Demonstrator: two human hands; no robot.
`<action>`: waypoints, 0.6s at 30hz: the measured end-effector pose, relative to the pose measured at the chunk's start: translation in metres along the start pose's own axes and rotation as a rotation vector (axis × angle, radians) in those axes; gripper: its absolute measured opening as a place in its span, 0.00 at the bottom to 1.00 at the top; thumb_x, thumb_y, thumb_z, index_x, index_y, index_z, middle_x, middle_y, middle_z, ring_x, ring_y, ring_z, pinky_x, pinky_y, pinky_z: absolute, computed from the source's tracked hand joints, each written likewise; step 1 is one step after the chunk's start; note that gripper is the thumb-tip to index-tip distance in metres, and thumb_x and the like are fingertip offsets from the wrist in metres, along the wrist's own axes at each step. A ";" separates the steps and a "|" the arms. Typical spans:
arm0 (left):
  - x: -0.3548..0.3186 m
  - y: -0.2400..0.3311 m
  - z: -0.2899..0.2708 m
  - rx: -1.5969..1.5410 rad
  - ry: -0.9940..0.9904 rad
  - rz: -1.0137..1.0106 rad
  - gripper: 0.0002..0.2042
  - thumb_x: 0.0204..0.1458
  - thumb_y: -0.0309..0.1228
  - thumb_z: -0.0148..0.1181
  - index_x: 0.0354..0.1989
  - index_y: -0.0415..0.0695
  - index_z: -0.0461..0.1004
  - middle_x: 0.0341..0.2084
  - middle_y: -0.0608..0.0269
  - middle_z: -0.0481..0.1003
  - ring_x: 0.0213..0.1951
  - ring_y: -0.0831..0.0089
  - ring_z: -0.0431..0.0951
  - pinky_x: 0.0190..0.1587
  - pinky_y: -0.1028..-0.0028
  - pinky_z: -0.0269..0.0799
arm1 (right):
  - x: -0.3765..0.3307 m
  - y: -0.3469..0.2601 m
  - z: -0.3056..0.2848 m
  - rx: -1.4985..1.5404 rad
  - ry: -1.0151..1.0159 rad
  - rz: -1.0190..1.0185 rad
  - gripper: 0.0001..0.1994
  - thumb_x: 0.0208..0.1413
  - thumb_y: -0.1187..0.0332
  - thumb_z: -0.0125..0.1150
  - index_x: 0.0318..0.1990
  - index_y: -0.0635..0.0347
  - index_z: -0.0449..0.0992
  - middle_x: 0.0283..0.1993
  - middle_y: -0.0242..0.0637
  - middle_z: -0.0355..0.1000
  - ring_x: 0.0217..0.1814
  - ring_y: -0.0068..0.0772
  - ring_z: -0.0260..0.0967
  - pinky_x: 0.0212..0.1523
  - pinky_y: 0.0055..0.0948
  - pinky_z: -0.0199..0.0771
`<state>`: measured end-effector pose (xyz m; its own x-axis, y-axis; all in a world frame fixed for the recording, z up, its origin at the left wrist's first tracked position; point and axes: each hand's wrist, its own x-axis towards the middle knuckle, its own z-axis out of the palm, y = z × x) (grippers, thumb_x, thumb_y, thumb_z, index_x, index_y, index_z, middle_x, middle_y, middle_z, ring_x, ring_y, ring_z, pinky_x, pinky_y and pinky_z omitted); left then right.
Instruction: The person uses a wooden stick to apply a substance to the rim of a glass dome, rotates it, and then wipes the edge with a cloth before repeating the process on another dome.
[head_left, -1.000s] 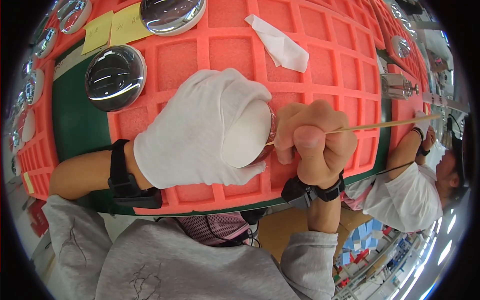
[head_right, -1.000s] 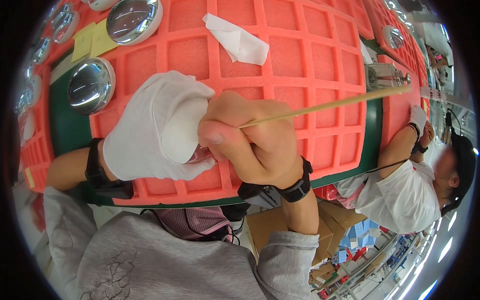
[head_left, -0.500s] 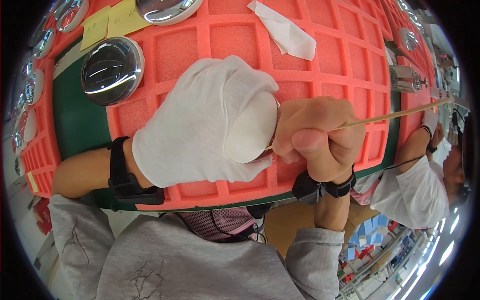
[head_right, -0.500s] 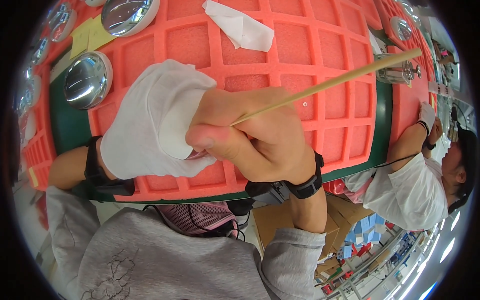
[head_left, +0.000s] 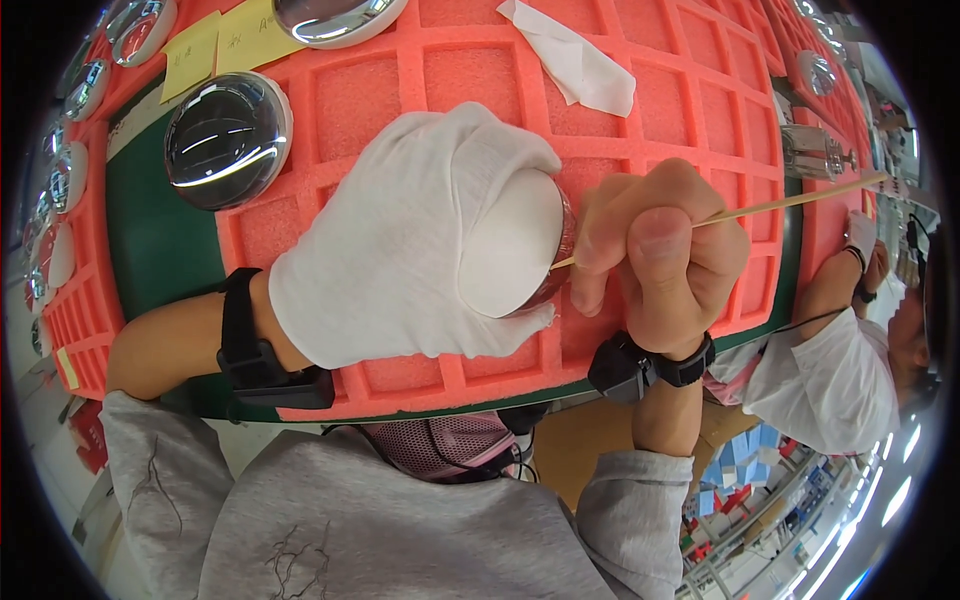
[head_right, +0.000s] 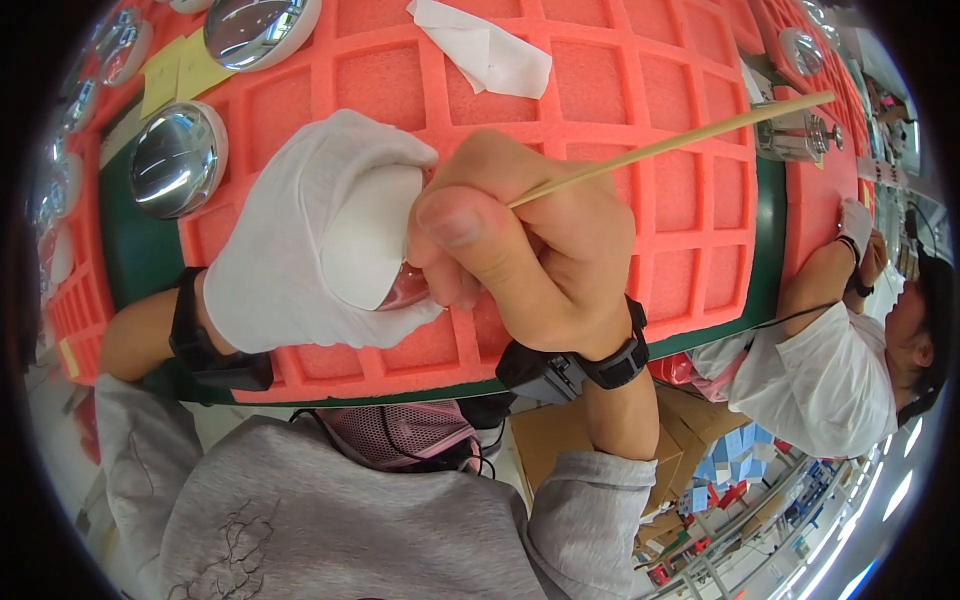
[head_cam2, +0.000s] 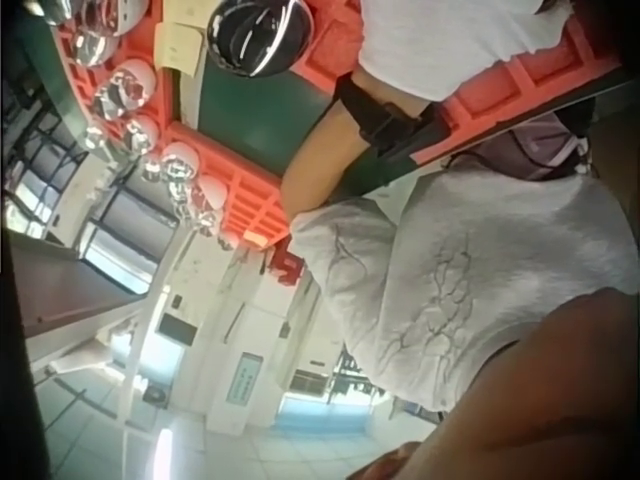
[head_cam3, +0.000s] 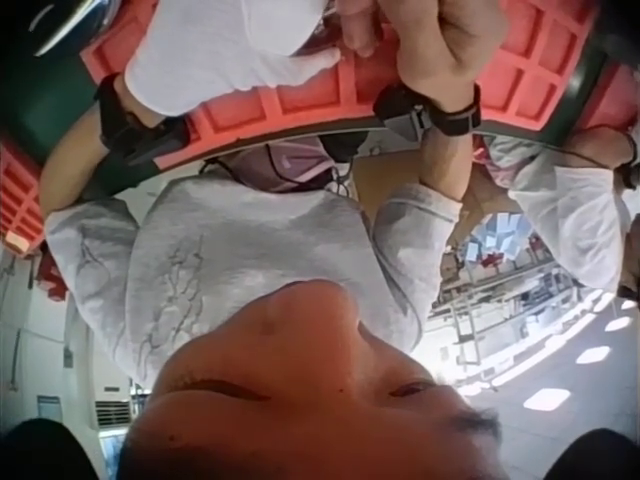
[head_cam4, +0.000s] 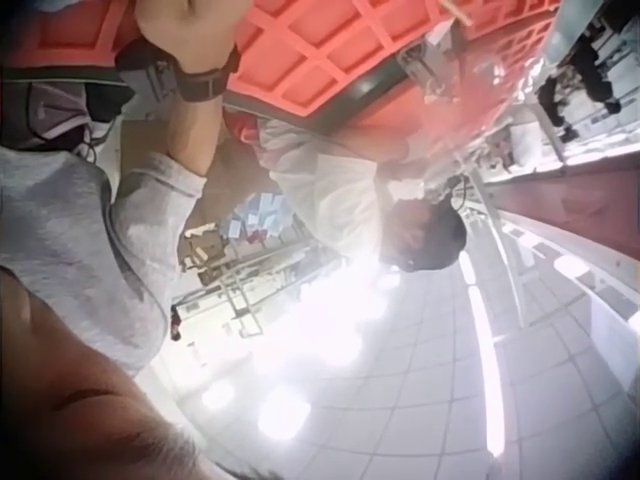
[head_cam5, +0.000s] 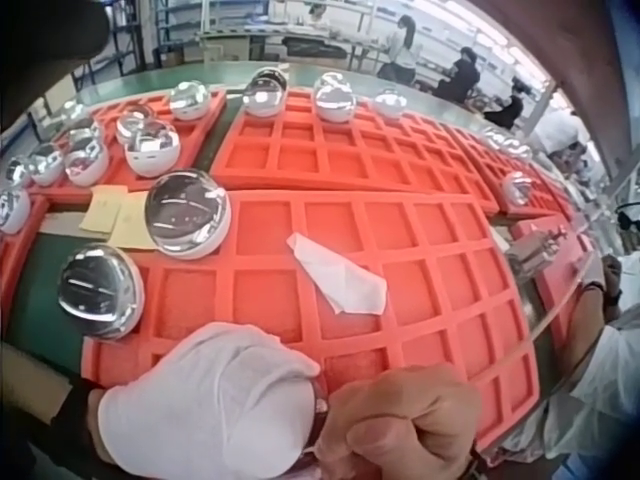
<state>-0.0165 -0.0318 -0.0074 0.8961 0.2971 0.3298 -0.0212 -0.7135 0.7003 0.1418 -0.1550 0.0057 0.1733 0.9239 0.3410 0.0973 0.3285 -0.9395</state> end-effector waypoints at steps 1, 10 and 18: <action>0.001 0.000 0.000 -0.004 -0.002 0.000 0.33 0.30 0.32 0.77 0.49 0.45 0.71 0.40 0.57 0.73 0.41 0.55 0.74 0.45 0.63 0.70 | 0.000 0.000 0.000 0.002 0.001 0.006 0.17 0.72 0.63 0.45 0.32 0.65 0.68 0.18 0.35 0.67 0.14 0.21 0.61 0.17 0.22 0.61; 0.001 0.007 0.002 0.022 0.007 -0.003 0.33 0.30 0.33 0.78 0.50 0.45 0.71 0.40 0.57 0.72 0.40 0.56 0.75 0.44 0.64 0.72 | 0.001 0.005 0.002 0.031 -0.063 -0.078 0.15 0.71 0.64 0.47 0.32 0.66 0.68 0.18 0.36 0.68 0.14 0.22 0.61 0.17 0.24 0.61; 0.002 0.004 0.004 -0.028 0.016 -0.040 0.33 0.30 0.33 0.79 0.50 0.45 0.71 0.41 0.59 0.72 0.40 0.59 0.76 0.43 0.66 0.73 | 0.000 0.000 -0.005 0.088 0.011 0.047 0.14 0.71 0.66 0.46 0.33 0.67 0.68 0.17 0.35 0.67 0.14 0.21 0.60 0.17 0.23 0.61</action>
<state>-0.0134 -0.0363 -0.0063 0.8891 0.3356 0.3111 0.0021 -0.6828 0.7306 0.1462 -0.1565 0.0059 0.1868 0.9366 0.2963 0.0028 0.3011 -0.9536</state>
